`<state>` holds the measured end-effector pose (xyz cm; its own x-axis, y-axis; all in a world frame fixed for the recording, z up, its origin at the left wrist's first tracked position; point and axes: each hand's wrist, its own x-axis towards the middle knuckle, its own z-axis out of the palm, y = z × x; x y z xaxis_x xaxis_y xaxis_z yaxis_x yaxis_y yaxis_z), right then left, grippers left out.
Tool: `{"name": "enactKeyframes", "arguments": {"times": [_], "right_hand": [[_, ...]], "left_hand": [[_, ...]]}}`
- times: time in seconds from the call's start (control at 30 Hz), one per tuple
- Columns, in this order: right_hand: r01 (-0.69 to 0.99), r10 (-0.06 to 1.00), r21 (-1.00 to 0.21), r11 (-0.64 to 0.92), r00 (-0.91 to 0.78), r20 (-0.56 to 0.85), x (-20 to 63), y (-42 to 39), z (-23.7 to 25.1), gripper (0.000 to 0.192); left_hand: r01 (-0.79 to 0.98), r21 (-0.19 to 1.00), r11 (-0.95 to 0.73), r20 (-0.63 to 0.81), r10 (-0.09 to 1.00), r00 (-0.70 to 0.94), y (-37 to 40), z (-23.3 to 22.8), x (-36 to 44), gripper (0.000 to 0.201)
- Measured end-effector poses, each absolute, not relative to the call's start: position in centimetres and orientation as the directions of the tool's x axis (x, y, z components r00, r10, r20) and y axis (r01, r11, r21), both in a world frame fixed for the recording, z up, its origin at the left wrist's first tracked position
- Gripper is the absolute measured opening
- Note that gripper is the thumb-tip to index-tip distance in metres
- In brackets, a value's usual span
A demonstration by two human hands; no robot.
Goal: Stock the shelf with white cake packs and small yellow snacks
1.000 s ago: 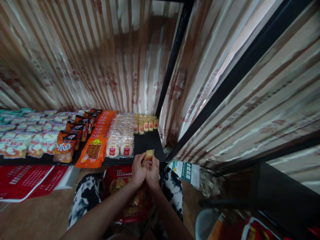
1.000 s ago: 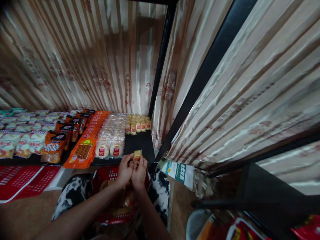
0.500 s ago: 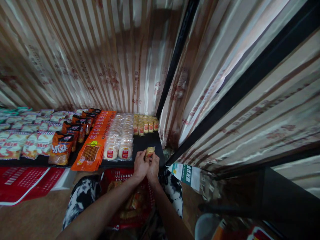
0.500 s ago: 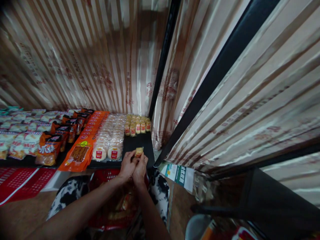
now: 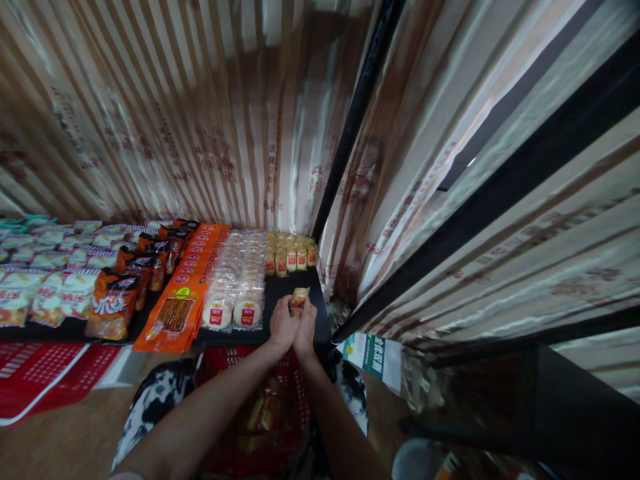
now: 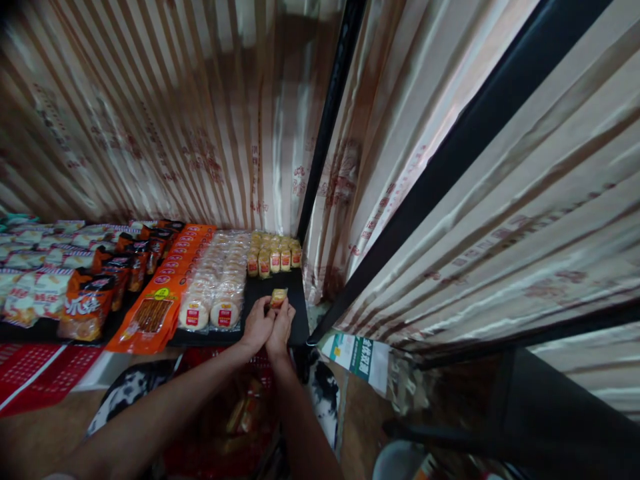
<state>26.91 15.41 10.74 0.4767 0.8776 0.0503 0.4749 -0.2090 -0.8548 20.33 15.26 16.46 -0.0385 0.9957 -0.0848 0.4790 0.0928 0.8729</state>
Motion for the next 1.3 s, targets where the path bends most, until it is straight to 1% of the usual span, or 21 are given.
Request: {"name": "enactKeyframes", "arguments": {"times": [0.1,0.27,0.5,0.63,0.8,0.93,0.97,1.03,1.1,1.23,1.3], "right_hand": [[0.47,0.877,-0.853,-0.228,0.48,0.03,27.0,16.4,11.2,0.051],[0.507,0.88,-0.836,-0.21,0.471,0.065,27.1,17.9,11.9,0.05],[0.542,0.878,-0.811,-0.223,0.473,0.074,27.4,20.4,11.8,0.049],[0.553,0.875,-0.808,-0.205,0.473,0.103,27.5,21.8,11.6,0.052],[0.59,0.877,-0.768,-0.249,0.473,0.08,27.7,23.1,11.8,0.054],[0.599,0.88,-0.757,-0.262,0.469,0.067,28.0,23.9,11.8,0.057],[0.599,0.88,-0.759,-0.254,0.469,0.076,28.1,24.1,11.7,0.057],[0.6,0.874,-0.762,-0.241,0.475,0.098,28.1,24.4,11.5,0.057],[0.6,0.869,-0.764,-0.236,0.483,0.111,28.1,24.7,11.3,0.056],[0.599,0.863,-0.767,-0.232,0.49,0.121,27.9,25.3,11.0,0.055],[0.603,0.863,-0.764,-0.229,0.489,0.127,27.8,25.5,10.8,0.056]], "left_hand": [[0.477,0.873,0.102,-0.095,0.995,-0.04,16.1,16.4,20.8,0.038],[0.462,0.878,0.127,-0.114,0.992,-0.055,17.5,16.6,21.3,0.038],[0.382,0.916,0.124,-0.095,0.991,-0.096,19.1,18.0,21.8,0.028],[0.376,0.921,0.099,-0.045,0.988,-0.149,20.5,17.2,24.3,0.028],[0.362,0.931,0.053,-0.023,0.996,-0.086,22.6,15.4,26.7,0.025],[0.352,0.936,0.033,-0.015,0.998,-0.054,23.1,15.8,26.7,0.025],[0.369,0.929,0.036,-0.022,0.999,-0.042,23.1,16.2,26.6,0.026],[0.468,0.882,0.06,-0.059,0.998,-0.018,22.9,17.4,26.3,0.03],[0.614,0.784,0.095,-0.113,0.994,-0.01,22.6,18.9,26.0,0.036],[0.68,0.72,0.137,-0.159,0.987,-0.031,21.8,22.4,25.1,0.046],[0.719,0.669,0.188,-0.205,0.977,-0.065,21.4,24.2,24.5,0.046]]}}
